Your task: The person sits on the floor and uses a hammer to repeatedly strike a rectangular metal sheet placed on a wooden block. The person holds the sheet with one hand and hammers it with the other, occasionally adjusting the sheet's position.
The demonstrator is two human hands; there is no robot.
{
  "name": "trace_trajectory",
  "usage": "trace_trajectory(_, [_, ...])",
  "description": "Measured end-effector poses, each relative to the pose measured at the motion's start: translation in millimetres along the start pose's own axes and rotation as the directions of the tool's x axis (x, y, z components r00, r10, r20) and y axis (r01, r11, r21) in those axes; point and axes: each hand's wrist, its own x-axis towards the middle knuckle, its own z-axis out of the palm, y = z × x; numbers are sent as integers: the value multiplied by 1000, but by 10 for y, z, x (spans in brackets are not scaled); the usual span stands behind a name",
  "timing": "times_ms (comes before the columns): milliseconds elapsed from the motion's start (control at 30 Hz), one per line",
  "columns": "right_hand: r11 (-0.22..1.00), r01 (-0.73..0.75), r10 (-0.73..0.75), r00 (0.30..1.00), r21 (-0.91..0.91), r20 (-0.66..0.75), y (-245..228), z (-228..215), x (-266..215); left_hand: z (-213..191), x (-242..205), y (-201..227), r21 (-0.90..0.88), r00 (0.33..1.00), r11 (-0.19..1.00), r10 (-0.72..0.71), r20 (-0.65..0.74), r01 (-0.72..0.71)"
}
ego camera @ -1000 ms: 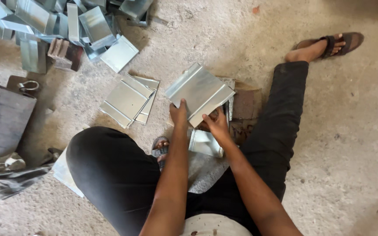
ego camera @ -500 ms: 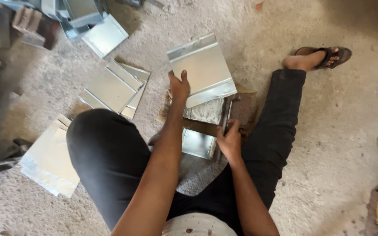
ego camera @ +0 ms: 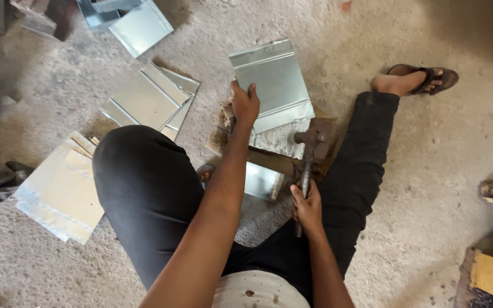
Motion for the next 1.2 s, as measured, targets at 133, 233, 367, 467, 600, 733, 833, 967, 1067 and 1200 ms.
trace_trajectory(133, [998,28,-23,995,-58,94,97,216,81,119,56,-59,481,808,811,509,-296,-334])
trace_trajectory(233, [994,-84,93,988,-75,120,156,244,32,102,6,-104,-85,996,992,94,4,-93])
trace_trajectory(367, [988,-129,134,989,-88,55,206,349,-64,31,-13,-28,-55,965,966,249,-84,-254])
trace_trajectory(467, [990,-117,123,990,-78,65,156,266,-73,87,-123,104,-94,999,995,26,46,-21])
trace_trajectory(600, [988,147,-153,960,44,234,-213,354,-66,-59,-56,188,-123,976,969,210,-59,-216])
trace_trajectory(733, [860,442,-450,892,254,-29,-1047,-133,-471,25,-73,84,-138,998,989,65,26,-60])
trace_trajectory(833, [565,758,-762,631,326,-148,-1453,-386,-716,58,-32,19,-142,997,988,70,14,-67])
trace_trajectory(967, [459,877,-827,480,141,-294,-830,-139,-315,135,-29,-74,-146,991,980,135,-18,-136])
trace_trajectory(1067, [743,602,-651,751,-293,-107,-60,253,58,186,-47,-172,-165,995,981,102,11,-99])
trace_trajectory(1200, [941,101,-69,992,-323,109,-100,307,163,199,33,-194,-108,962,956,266,-62,-272])
